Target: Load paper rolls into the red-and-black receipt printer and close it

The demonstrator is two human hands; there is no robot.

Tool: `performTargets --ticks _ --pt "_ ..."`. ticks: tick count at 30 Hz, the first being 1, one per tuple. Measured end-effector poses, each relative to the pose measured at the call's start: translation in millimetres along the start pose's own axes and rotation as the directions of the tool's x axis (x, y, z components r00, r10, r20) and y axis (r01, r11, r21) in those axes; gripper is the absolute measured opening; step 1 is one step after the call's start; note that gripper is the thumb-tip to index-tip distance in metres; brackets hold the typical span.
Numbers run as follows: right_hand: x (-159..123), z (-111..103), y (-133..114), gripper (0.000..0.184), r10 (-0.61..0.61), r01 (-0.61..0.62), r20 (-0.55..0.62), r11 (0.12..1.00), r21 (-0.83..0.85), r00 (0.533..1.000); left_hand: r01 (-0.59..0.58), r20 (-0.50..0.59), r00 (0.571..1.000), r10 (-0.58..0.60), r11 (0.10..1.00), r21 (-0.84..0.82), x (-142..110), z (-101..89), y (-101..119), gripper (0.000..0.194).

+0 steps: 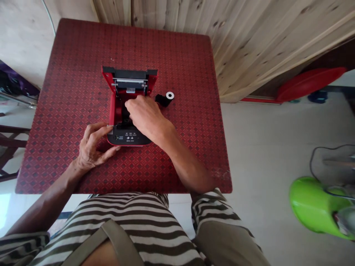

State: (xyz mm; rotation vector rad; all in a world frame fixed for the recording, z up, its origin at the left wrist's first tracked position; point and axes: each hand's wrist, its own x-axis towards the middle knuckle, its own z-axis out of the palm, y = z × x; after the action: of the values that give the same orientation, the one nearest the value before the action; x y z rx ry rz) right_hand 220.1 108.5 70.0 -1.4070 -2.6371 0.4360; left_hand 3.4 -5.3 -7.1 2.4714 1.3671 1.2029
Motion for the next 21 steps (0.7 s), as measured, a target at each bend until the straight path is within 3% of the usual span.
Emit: performTargets --ticks 6,9,13,18,21 --pt "-38.3 -23.0 7.7 0.045 -0.192 0.206 -0.081 0.951 0.231 0.978 -0.012 0.004 1.0 0.012 1.0 -0.008 1.2 -1.3 1.0 0.066" --pt "-55.5 -26.5 10.6 0.039 -0.262 0.285 -0.114 0.898 0.336 0.958 -0.015 0.0 1.0 0.015 1.0 -0.022 2.6 -5.4 2.7 0.068" --pt "-61.1 -14.1 8.8 0.023 -0.295 0.349 -0.201 0.874 0.339 0.934 0.005 -0.001 1.0 -0.005 1.0 0.003 12.3 -19.2 5.9 0.071" --pt "-65.6 -2.5 2.7 0.014 -0.249 0.349 -0.35 0.9 0.26 0.903 0.02 -0.071 0.997 -0.019 1.0 0.013 60.6 -35.9 6.3 0.059" --pt "-75.4 -4.7 -1.3 0.015 -0.207 0.31 -0.383 0.923 0.228 0.9 -0.034 -0.073 0.996 0.04 0.996 0.087 104.7 -34.2 -2.1 0.07"
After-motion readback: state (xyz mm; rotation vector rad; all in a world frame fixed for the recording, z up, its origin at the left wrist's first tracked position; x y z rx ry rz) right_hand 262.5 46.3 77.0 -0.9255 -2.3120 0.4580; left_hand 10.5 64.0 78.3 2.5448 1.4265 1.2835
